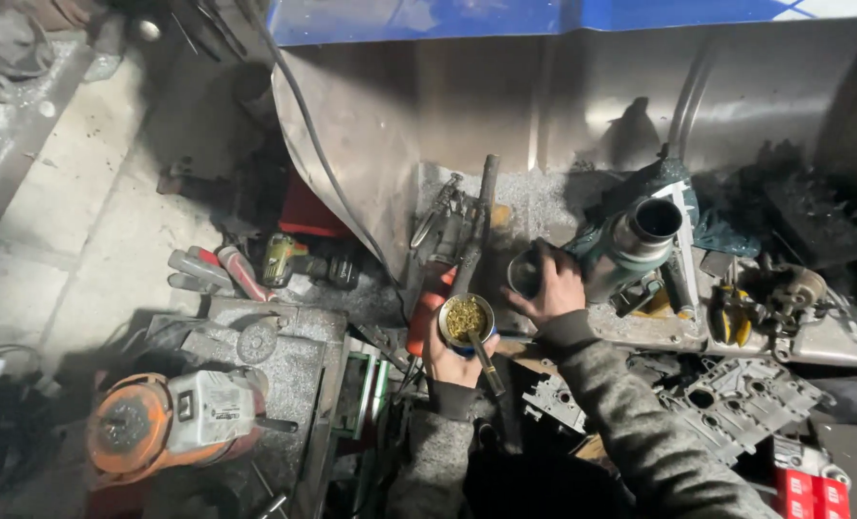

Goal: Measuring the dimensions and bores of an engine cylinder head using a vernier caliper.

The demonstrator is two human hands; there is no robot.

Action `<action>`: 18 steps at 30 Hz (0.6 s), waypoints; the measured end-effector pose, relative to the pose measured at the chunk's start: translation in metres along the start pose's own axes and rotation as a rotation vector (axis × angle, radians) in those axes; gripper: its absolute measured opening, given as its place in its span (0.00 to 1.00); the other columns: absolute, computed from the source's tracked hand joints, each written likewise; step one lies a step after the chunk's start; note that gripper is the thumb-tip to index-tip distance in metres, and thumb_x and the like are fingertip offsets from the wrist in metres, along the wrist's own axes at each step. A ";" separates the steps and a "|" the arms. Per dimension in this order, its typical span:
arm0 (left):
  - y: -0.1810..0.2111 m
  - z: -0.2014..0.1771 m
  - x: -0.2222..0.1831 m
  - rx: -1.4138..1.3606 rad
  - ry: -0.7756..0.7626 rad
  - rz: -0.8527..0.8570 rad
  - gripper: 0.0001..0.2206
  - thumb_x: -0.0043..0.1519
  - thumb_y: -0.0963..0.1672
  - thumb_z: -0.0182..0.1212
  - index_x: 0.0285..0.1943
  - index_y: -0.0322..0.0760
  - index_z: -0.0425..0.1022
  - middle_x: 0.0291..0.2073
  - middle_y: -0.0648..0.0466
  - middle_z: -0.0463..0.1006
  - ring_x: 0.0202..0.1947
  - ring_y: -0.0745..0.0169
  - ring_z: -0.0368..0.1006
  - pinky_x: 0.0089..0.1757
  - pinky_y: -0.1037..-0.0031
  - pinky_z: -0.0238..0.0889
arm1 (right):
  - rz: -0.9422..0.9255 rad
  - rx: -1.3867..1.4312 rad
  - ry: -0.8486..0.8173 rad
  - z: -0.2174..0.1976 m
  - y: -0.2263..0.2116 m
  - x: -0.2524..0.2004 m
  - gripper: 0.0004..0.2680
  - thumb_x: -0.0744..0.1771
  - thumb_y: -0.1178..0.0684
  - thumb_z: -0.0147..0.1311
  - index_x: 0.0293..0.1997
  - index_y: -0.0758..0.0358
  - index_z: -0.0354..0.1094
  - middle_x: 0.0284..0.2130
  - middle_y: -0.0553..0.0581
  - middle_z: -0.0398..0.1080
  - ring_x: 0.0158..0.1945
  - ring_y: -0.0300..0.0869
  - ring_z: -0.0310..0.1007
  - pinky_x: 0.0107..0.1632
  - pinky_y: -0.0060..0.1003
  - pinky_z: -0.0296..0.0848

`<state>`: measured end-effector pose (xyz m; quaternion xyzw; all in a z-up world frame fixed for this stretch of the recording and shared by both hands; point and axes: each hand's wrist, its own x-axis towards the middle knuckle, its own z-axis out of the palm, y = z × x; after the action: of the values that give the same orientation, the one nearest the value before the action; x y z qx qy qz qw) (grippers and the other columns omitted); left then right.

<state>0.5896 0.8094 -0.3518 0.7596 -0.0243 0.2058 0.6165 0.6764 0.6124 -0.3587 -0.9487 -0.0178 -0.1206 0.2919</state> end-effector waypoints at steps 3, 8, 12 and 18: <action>-0.011 -0.005 0.000 -0.029 0.026 0.028 0.38 0.47 0.43 0.81 0.65 0.31 0.65 0.55 0.45 0.77 0.54 0.53 0.77 0.54 0.65 0.72 | -0.249 0.050 -0.104 0.005 0.014 0.015 0.39 0.56 0.37 0.70 0.71 0.61 0.53 0.61 0.74 0.61 0.62 0.67 0.64 0.61 0.57 0.68; -0.010 -0.009 0.001 -0.068 -0.018 0.036 0.37 0.47 0.42 0.81 0.66 0.31 0.64 0.56 0.45 0.76 0.55 0.54 0.77 0.55 0.65 0.73 | -0.273 -0.176 -0.193 -0.013 0.000 0.013 0.41 0.50 0.34 0.74 0.67 0.59 0.57 0.63 0.74 0.57 0.62 0.70 0.62 0.55 0.60 0.67; -0.025 0.003 0.011 -0.263 -0.051 -0.037 0.38 0.47 0.42 0.79 0.67 0.32 0.62 0.56 0.47 0.76 0.54 0.56 0.76 0.53 0.66 0.74 | -0.098 0.012 -0.175 -0.022 -0.008 0.018 0.37 0.55 0.29 0.70 0.60 0.65 0.59 0.59 0.72 0.60 0.58 0.66 0.68 0.56 0.54 0.72; -0.016 0.002 -0.001 -0.170 -0.009 -0.059 0.37 0.47 0.41 0.80 0.66 0.31 0.64 0.55 0.46 0.76 0.54 0.56 0.77 0.54 0.66 0.74 | -0.163 -0.104 -0.237 -0.014 -0.006 0.028 0.35 0.54 0.30 0.70 0.58 0.65 0.61 0.59 0.71 0.59 0.60 0.64 0.66 0.55 0.53 0.71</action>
<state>0.5943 0.8115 -0.3673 0.7060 -0.0221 0.1813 0.6843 0.6997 0.6088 -0.3378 -0.9655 -0.1226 -0.0316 0.2275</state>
